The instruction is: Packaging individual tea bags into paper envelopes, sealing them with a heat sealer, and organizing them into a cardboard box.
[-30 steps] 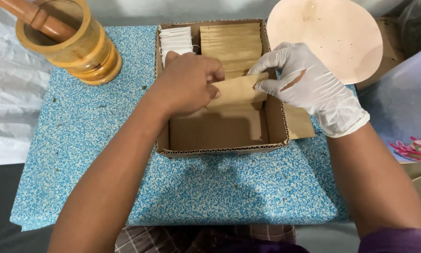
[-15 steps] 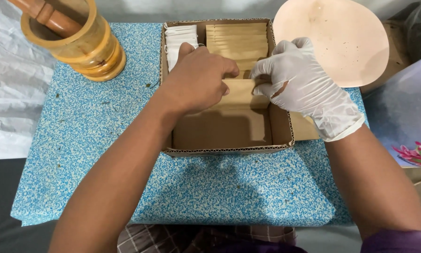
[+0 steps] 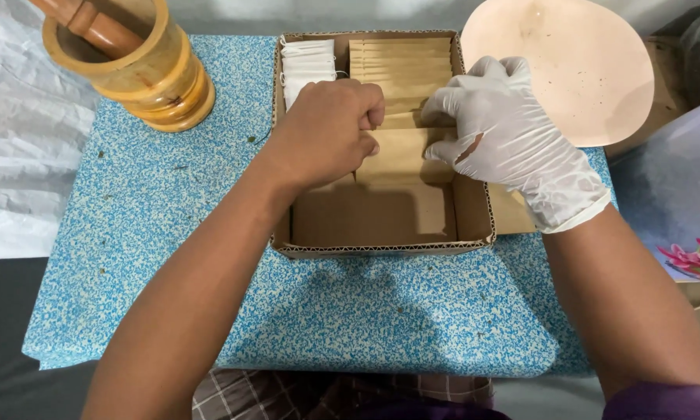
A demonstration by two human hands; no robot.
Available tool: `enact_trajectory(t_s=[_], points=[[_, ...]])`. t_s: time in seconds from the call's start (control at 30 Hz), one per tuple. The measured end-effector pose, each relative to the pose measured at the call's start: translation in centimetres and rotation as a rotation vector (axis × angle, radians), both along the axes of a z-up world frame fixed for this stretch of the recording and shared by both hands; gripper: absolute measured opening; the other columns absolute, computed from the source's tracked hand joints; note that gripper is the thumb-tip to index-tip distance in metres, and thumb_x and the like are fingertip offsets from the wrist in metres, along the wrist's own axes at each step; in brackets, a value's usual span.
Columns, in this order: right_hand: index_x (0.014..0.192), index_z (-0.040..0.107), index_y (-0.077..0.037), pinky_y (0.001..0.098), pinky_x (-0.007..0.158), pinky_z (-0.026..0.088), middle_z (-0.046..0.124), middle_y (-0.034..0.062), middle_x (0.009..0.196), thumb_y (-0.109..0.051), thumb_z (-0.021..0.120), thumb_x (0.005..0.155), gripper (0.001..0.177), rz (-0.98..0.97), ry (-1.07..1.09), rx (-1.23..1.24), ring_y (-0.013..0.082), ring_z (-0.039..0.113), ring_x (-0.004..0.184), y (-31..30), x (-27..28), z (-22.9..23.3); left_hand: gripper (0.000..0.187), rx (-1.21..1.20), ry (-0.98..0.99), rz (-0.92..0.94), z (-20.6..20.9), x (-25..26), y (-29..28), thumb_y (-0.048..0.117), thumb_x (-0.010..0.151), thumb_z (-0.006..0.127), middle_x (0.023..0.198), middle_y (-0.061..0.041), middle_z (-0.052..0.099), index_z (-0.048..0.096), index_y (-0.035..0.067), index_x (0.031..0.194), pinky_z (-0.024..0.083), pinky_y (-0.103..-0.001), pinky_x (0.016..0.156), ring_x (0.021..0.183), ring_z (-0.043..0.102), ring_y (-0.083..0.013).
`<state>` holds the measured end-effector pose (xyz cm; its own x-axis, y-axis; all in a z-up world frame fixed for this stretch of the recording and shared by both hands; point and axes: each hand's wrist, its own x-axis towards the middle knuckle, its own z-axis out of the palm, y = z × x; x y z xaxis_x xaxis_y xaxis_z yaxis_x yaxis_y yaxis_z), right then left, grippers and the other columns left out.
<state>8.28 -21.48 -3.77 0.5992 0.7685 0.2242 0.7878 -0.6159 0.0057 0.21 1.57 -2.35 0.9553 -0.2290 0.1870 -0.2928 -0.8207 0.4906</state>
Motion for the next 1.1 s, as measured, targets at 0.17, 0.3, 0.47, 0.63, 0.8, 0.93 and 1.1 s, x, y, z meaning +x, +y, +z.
enact_trajectory(t_s=[0.17,0.3,0.47,0.63,0.8,0.93,1.1], points=[[0.102,0.075,-0.025,0.0452,0.092,0.024,0.072,-0.0106,0.1,-0.032,0.077,0.066,0.036,0.085,0.031,0.151,0.0261,0.05,0.097,-0.3,-0.3,-0.1,0.027,0.026,-0.029,-0.009,-0.8,0.3,0.5,0.015,0.07,0.081,0.084,-0.001,0.063,0.061,0.016,0.087,0.044,-0.04,0.067,0.078,0.06,-0.024],[0.101,0.075,-0.03,0.044,0.093,0.021,0.071,-0.0128,0.102,-0.048,0.087,0.066,0.041,0.069,0.051,0.167,0.0239,0.049,0.1,-0.5,-0.1,-0.3,0.029,0.091,-0.009,-0.004,-0.7,0.1,0.5,0.022,0.071,0.084,0.091,-0.002,0.063,0.063,0.018,0.091,0.045,-0.042,0.072,0.079,0.062,-0.0239],[0.098,0.075,-0.028,0.0464,0.093,0.024,0.071,-0.0101,0.101,-0.046,0.085,0.067,0.037,0.052,0.073,0.117,0.0264,0.051,0.1,-0.3,-0.9,0.4,0.034,0.13,0.071,0.038,-0.5,-0.3,0.2,0.028,0.071,0.086,0.095,-0.001,0.064,0.064,0.018,0.095,0.045,-0.045,0.08,0.082,0.064,-0.0257],[0.107,0.069,-0.023,0.0491,0.09,0.031,0.066,-0.0004,0.099,-0.065,0.083,0.056,0.067,-0.01,-0.084,-0.034,0.035,0.052,0.101,0.3,-1.5,0.0,0.059,0.28,0.087,0.034,0.4,-1.2,-1.5,0.042,0.069,0.091,0.107,-0.008,0.059,0.061,0.014,0.112,0.039,-0.05,0.094,0.104,0.057,-0.0298],[0.114,0.048,-0.025,0.0334,0.069,0.034,0.052,0.0028,0.099,-0.068,0.066,0.037,0.09,-0.182,-0.691,-0.357,0.0199,0.048,0.077,1.6,-2.6,0.6,0.113,0.677,-0.162,0.128,-2.4,-0.5,-2.9,0.054,0.044,0.084,0.126,-0.015,0.038,0.036,0.02,0.14,0.029,-0.045,0.089,0.108,0.039,-0.0345],[0.116,0.048,-0.026,0.0343,0.07,0.036,0.056,0.0028,0.099,-0.084,0.064,0.04,0.097,-0.189,-0.711,-0.438,0.0205,0.052,0.081,1.9,-2.2,0.5,0.128,0.756,-0.155,0.151,-3.2,-0.2,-3.4,0.07,0.049,0.083,0.133,-0.014,0.037,0.027,0.02,0.153,0.028,-0.045,0.095,0.116,0.038,-0.0331],[0.104,0.053,-0.026,0.0359,0.069,0.036,0.056,-0.0007,0.092,-0.06,0.07,0.053,0.064,-0.12,-0.665,-0.346,0.0233,0.055,0.082,1.8,-1.8,0.2,0.053,0.772,-0.349,0.2,-4.0,-0.3,-3.4,0.014,0.079,0.047,0.113,-0.01,0.043,0.043,0.018,0.131,0.032,-0.042,0.081,0.096,0.042,-0.0291]])
